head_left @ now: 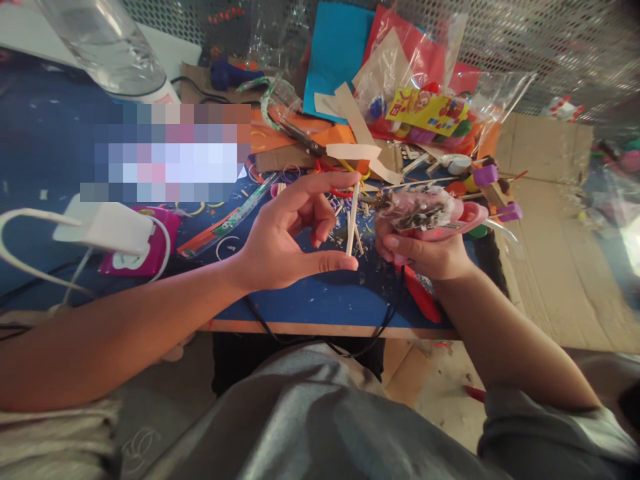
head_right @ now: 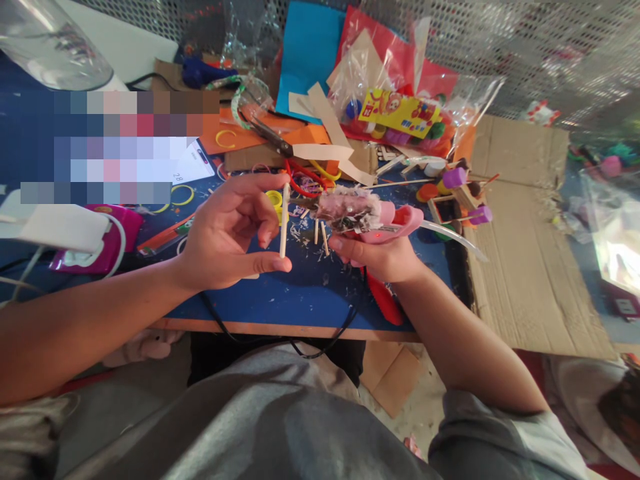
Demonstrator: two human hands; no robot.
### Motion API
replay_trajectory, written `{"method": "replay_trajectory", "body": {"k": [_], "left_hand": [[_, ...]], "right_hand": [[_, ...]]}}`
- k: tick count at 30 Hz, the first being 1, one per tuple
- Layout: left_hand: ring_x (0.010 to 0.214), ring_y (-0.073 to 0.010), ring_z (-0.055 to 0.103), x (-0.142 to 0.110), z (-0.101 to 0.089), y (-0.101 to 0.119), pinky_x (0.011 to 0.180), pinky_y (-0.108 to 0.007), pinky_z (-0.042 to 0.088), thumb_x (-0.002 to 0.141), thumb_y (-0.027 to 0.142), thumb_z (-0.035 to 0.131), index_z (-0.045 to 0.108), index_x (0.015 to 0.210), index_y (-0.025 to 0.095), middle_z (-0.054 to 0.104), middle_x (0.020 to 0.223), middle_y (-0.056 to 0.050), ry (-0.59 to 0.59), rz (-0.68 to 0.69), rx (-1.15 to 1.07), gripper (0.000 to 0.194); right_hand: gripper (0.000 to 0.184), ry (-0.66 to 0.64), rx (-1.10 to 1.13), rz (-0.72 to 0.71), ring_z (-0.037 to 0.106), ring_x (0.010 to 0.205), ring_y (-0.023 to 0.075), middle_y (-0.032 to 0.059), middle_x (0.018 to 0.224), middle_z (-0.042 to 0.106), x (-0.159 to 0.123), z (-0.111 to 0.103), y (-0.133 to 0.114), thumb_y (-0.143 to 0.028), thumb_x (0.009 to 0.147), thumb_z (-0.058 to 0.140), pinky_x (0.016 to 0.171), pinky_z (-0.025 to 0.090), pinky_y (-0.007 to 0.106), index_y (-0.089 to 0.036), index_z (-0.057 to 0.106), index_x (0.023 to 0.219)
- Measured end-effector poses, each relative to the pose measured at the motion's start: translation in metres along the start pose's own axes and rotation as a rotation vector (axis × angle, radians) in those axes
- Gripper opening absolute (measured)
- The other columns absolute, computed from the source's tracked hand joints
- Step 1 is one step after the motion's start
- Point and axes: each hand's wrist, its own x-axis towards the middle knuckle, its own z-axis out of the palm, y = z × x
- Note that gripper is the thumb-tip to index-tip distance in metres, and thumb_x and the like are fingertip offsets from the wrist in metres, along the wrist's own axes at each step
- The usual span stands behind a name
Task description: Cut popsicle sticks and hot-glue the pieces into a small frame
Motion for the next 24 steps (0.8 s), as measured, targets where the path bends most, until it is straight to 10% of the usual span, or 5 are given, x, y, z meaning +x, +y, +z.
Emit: {"method": "replay_trajectory", "body": {"k": [24], "left_hand": [[0.070,-0.0131,0.059,-0.006,-0.001,0.010,0.064,-0.027,0.055,0.089,0.061,0.097,0.061,0.161,0.039,0.059,0.087,0.003,0.017,-0.134,0.100,0.084]], "right_hand": [[0.035,-0.069,-0.037,-0.023,0.052,0.042,0.0101,-0.0063,0.058,0.061,0.003,0.003,-0.011,-0.046,0.086,0.100,0.041,0.044,0.028,-0.022,0.075,0.090]]}}
